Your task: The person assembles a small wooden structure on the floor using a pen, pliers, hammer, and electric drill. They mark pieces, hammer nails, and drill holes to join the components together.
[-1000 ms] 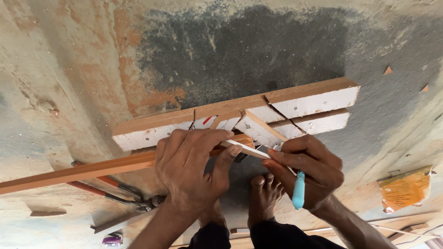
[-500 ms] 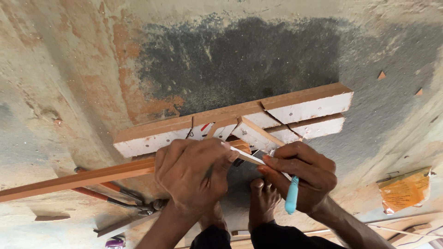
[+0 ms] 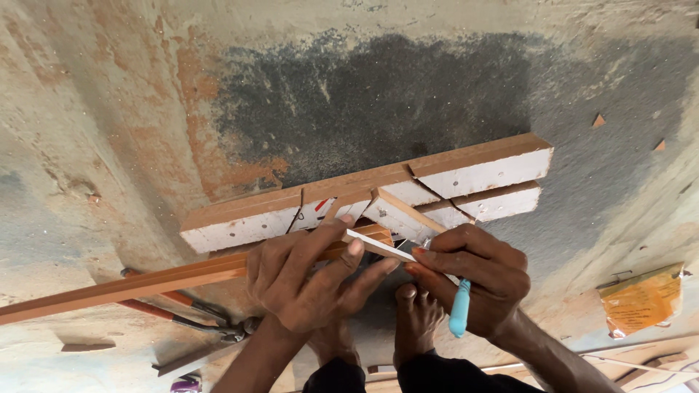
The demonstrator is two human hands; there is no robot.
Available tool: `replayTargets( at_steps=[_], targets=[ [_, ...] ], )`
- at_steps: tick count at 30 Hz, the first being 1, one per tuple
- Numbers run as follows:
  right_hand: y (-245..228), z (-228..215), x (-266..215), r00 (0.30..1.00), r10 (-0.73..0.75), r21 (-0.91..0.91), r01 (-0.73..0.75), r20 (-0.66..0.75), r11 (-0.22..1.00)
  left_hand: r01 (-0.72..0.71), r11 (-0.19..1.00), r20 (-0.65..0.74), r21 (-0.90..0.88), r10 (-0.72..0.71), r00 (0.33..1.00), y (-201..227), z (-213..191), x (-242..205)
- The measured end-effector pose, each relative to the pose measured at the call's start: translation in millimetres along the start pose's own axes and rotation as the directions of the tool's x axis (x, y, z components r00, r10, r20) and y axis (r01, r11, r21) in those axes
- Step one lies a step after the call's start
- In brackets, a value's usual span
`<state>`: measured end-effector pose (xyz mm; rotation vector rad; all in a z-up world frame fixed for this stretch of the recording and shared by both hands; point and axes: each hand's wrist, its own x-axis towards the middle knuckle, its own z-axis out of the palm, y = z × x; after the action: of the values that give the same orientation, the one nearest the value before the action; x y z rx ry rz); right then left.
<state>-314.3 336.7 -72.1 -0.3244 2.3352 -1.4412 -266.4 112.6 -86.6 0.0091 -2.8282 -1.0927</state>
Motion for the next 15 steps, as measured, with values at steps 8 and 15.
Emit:
replayTargets(
  at_steps=[8, 15],
  targets=[
    [0.2, -0.4, 1.1, 1.0, -0.001, 0.02, 0.001, 0.001, 1.0, -0.006, 1.0, -0.022, -0.017, 0.006, 1.0, -1.3, 4.0, -3.4],
    [1.6, -1.1, 0.9, 1.0, 0.005, 0.021, -0.005, 0.007, 1.0, -0.007, 1.0, -0.041, -0.027, 0.005, 0.999, -1.0, 3.8, -2.2]
  ],
)
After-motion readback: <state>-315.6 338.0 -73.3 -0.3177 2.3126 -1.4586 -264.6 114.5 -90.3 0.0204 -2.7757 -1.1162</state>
